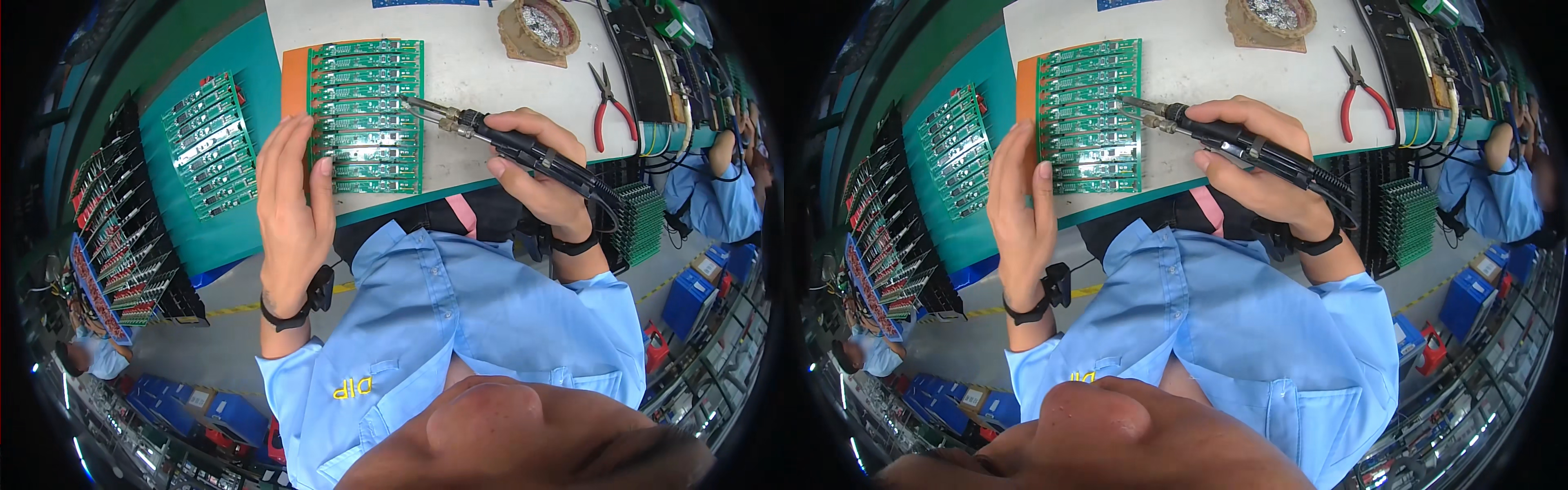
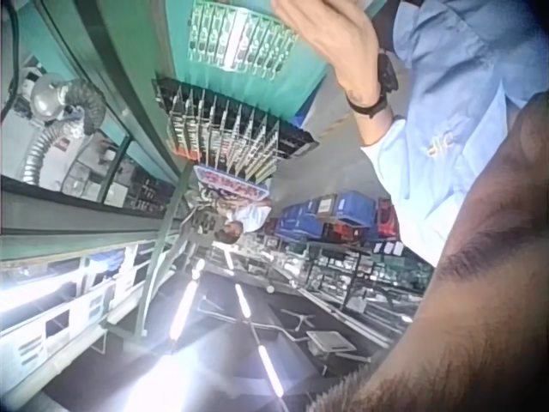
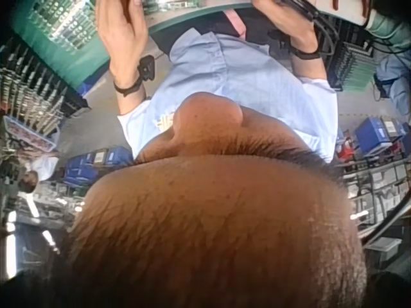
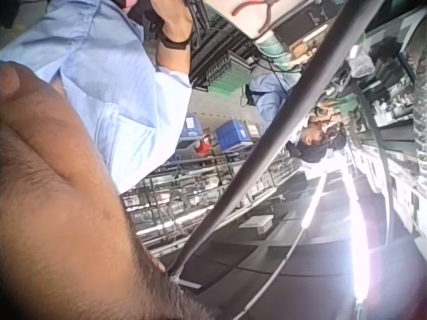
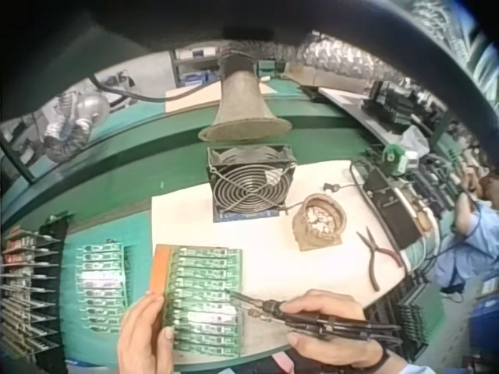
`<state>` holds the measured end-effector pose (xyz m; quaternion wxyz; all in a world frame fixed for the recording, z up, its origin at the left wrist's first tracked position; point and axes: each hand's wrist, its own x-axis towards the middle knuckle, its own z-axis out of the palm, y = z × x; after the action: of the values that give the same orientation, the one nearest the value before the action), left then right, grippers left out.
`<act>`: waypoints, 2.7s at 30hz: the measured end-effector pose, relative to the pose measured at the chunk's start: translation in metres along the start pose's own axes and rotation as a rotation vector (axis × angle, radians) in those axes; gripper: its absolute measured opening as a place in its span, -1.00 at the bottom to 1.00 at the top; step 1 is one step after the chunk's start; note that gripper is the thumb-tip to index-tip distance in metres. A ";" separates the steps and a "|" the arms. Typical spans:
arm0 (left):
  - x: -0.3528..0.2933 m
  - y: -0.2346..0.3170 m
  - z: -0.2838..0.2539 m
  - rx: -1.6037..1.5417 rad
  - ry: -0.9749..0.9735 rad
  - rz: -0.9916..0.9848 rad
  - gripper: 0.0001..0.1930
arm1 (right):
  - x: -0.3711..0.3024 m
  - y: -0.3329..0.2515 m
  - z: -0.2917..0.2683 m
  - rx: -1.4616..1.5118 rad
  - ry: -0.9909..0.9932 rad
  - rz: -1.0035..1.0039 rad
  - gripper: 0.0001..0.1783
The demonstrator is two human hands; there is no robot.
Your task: Soldering electronic components onto printed circuit boards at an assembly station.
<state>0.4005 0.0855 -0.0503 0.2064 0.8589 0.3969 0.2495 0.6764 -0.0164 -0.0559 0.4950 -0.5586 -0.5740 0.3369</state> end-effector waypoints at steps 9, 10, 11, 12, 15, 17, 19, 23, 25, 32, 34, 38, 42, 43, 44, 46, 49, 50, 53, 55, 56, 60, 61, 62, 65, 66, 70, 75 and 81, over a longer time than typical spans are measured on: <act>-0.016 -0.024 0.026 -0.037 0.244 0.084 -0.69 | 0.003 -0.004 0.001 -0.023 -0.019 0.047 -0.60; -0.017 -0.024 0.027 -0.034 0.248 0.084 -0.69 | 0.003 -0.004 0.001 -0.029 -0.025 0.043 -0.60; -0.017 -0.025 0.027 -0.031 0.250 0.085 -0.70 | 0.003 -0.004 0.001 -0.031 -0.026 0.042 -0.60; -0.017 -0.025 0.028 -0.033 0.252 0.085 -0.70 | 0.004 -0.004 0.001 -0.034 -0.027 0.041 -0.59; -0.017 -0.024 0.027 -0.031 0.243 0.057 -0.70 | 0.004 -0.004 0.001 -0.039 -0.026 0.032 -0.59; -0.017 -0.024 0.028 -0.036 0.244 0.053 -0.70 | 0.004 -0.003 0.001 -0.038 -0.022 0.024 -0.58; -0.017 -0.024 0.028 -0.042 0.248 0.047 -0.71 | 0.003 -0.003 0.000 -0.028 0.000 0.007 -0.59; -0.016 -0.024 0.028 -0.042 0.243 0.046 -0.71 | 0.004 -0.003 -0.002 -0.007 0.046 0.001 -0.58; -0.016 -0.024 0.028 -0.045 0.241 0.048 -0.70 | 0.005 -0.002 -0.002 -0.021 0.046 0.025 -0.58; -0.016 -0.024 0.029 -0.054 0.241 0.040 -0.68 | 0.012 -0.001 -0.001 -0.064 0.022 0.035 -0.59; -0.017 -0.024 0.029 -0.058 0.233 0.034 -0.68 | 0.014 -0.001 0.000 -0.069 0.021 0.042 -0.59; -0.017 -0.025 0.030 -0.064 0.229 0.024 -0.68 | 0.015 -0.001 0.000 -0.088 0.009 0.032 -0.59; -0.017 -0.025 0.030 -0.072 0.229 0.020 -0.68 | 0.015 -0.001 -0.001 -0.061 -0.009 0.058 -0.58; -0.017 -0.025 0.030 -0.074 0.230 0.020 -0.68 | 0.015 0.000 -0.001 -0.057 -0.007 0.053 -0.58; -0.017 -0.025 0.030 -0.074 0.230 0.020 -0.68 | 0.015 0.001 -0.001 -0.052 -0.005 0.047 -0.58; -0.018 -0.025 0.030 -0.063 0.227 0.015 -0.69 | 0.013 0.002 -0.003 -0.048 0.000 0.042 -0.58; -0.018 -0.025 0.029 -0.054 0.225 0.017 -0.69 | 0.004 0.003 -0.010 -0.042 0.051 0.077 -0.57; -0.018 -0.025 0.029 -0.051 0.225 0.021 -0.69 | -0.001 0.002 -0.013 -0.038 0.049 0.039 -0.57; -0.017 -0.024 0.030 -0.045 0.224 0.026 -0.69 | -0.016 0.002 -0.023 -0.010 0.332 0.043 -0.54; -0.017 -0.024 0.030 -0.035 0.220 0.022 -0.69 | -0.017 0.010 -0.026 -0.090 0.441 0.089 -0.54; -0.017 -0.024 0.030 -0.038 0.219 0.024 -0.69 | -0.016 0.015 -0.027 -0.150 0.550 0.107 -0.53; -0.017 -0.023 0.030 -0.032 0.219 0.027 -0.68 | -0.010 0.020 -0.025 -0.030 0.633 0.036 -0.55; -0.017 -0.023 0.030 -0.032 0.218 0.020 -0.68 | -0.008 0.018 -0.022 0.078 0.615 -0.018 -0.56; -0.017 -0.023 0.030 -0.033 0.219 0.016 -0.68 | -0.006 0.016 -0.020 0.060 0.619 -0.007 -0.56; -0.016 -0.024 0.029 -0.028 0.215 0.017 -0.68 | 0.001 0.005 -0.013 -0.073 0.256 0.051 -0.56; -0.016 -0.024 0.029 -0.022 0.211 0.019 -0.67 | 0.004 0.004 -0.010 -0.072 0.250 0.026 -0.56; -0.015 -0.024 0.029 -0.018 0.198 0.021 -0.67 | 0.017 0.004 -0.003 -0.037 0.070 0.004 -0.56; -0.015 -0.024 0.028 -0.019 0.184 0.021 -0.66 | 0.021 0.003 -0.002 -0.070 0.047 0.046 -0.56; -0.015 -0.025 0.028 -0.020 0.184 0.021 -0.68 | 0.023 0.003 -0.002 -0.088 0.033 0.072 -0.57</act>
<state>0.3948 0.0843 -0.0902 0.1749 0.8344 0.4027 0.3333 0.6820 0.0060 -0.0533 0.4669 -0.6054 -0.5596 0.3200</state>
